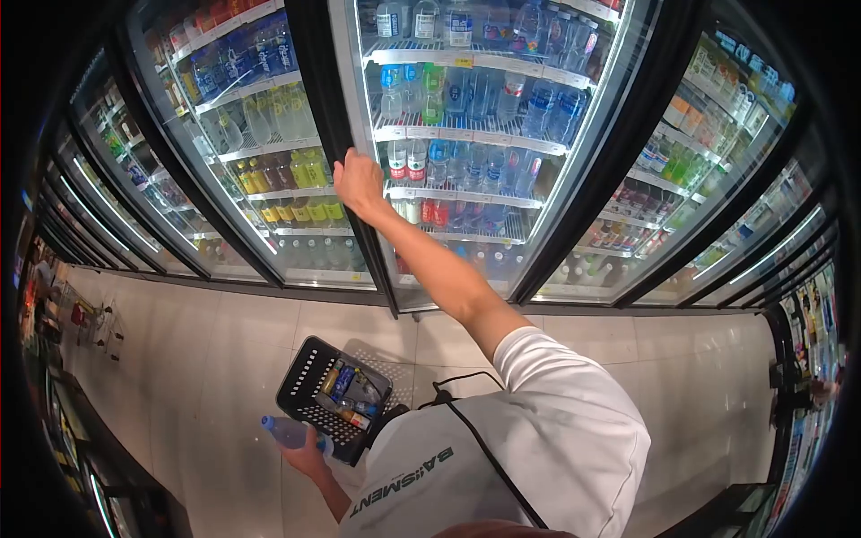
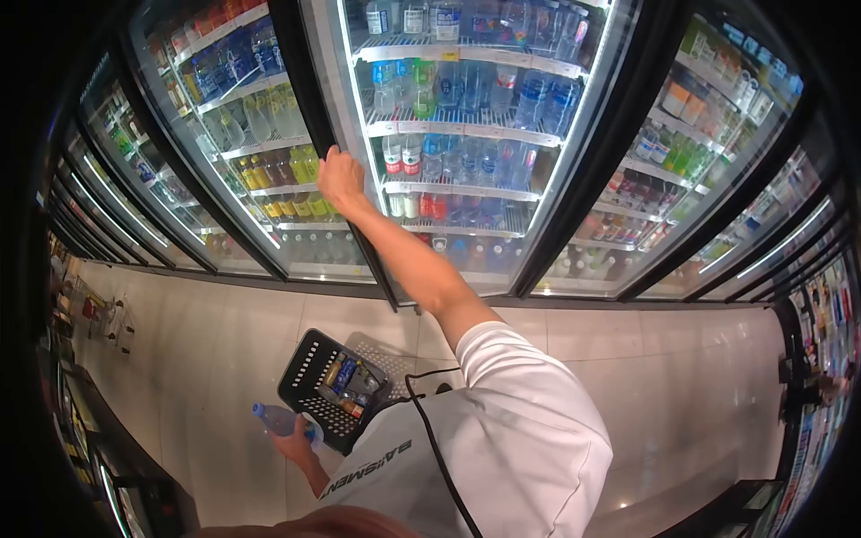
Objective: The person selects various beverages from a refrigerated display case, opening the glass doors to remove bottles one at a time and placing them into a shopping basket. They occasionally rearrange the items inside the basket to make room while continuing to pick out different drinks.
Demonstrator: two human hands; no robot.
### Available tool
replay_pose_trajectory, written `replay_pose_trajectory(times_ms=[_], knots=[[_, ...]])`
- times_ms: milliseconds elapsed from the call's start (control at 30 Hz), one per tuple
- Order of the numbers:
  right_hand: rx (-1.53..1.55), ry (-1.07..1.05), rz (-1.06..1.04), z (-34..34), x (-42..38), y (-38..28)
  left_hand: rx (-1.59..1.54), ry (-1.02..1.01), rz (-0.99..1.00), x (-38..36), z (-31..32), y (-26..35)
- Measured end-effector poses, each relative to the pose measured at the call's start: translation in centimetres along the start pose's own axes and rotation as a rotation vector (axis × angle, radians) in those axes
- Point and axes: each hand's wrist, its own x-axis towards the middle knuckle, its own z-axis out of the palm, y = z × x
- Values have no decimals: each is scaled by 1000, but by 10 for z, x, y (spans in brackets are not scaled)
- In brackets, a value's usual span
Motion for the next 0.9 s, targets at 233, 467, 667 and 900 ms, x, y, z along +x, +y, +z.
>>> replay_pose_trajectory(times_ms=[233, 467, 667, 900], knots=[[118, -132, -78, -88, -94, -33, -427, -416, 294, 110, 187, 175], [220, -94, -156, -154, -155, -44, -510, -719, 861, 136, 436, 380], [241, -271, -211, -192, -169, -37, -722, -1076, 1084, 45, 552, 566], [201, -254, -274, -193, -171, -23, -634, -1038, 1075, -12, 691, 641]])
